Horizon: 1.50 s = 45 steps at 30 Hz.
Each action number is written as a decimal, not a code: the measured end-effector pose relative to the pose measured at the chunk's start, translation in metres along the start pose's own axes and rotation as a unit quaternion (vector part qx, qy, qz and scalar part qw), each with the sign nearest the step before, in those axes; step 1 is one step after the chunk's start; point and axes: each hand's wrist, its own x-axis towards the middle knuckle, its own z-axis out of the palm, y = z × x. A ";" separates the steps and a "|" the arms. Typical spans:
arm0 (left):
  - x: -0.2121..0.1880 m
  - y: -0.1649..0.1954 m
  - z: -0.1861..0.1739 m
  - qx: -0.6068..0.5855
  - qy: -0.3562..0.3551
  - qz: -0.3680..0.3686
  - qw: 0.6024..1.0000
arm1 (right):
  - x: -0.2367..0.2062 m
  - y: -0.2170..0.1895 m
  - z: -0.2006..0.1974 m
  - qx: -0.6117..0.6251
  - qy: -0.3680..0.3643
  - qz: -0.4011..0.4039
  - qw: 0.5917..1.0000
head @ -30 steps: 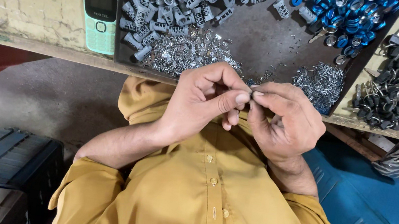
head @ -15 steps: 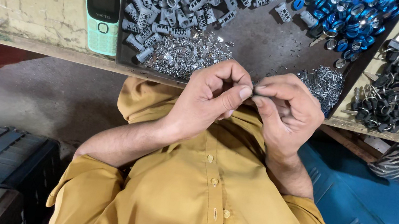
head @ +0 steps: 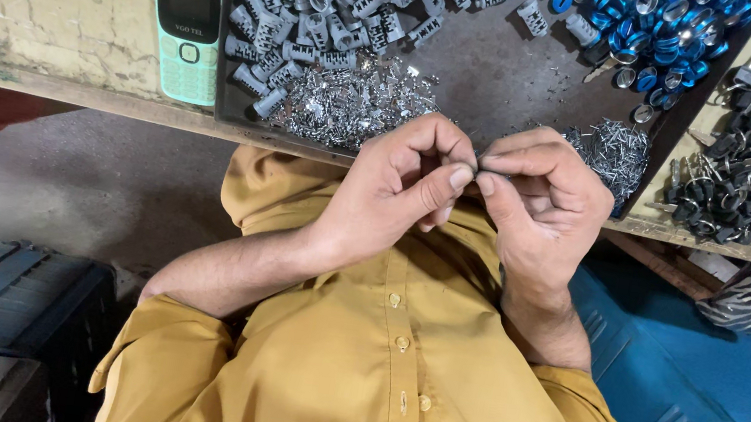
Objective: The person sits at a workbench assembling small components by hand. They pick up a grey plastic body from a tray, insert a metal spring into it, press a blue cap onto the assembly, and set the finished piece back on the tray, repeating this cycle throughout the clip.
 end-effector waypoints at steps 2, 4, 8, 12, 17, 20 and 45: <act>-0.001 0.000 0.001 0.029 0.005 0.008 1.000 | -0.001 -0.001 0.000 -0.011 0.003 -0.003 1.000; -0.002 0.000 0.002 0.057 0.007 0.011 0.998 | -0.002 -0.001 0.000 -0.011 0.000 -0.010 1.000; 0.000 -0.002 0.001 0.069 0.003 0.002 0.998 | -0.001 -0.001 -0.003 -0.026 -0.005 -0.010 1.000; 0.004 -0.005 0.001 0.034 -0.010 -0.014 0.999 | -0.002 -0.002 -0.009 -0.058 -0.008 -0.016 0.998; 0.005 -0.004 -0.001 -0.001 -0.020 -0.019 1.000 | -0.003 0.000 -0.015 -0.071 -0.002 -0.036 0.997; 0.004 -0.004 0.001 0.020 -0.005 -0.007 1.000 | -0.003 0.001 -0.015 -0.082 -0.005 -0.041 0.996; 0.017 -0.005 0.010 -0.052 -0.010 -0.076 0.996 | -0.016 -0.018 -0.116 -0.461 0.088 -0.028 0.882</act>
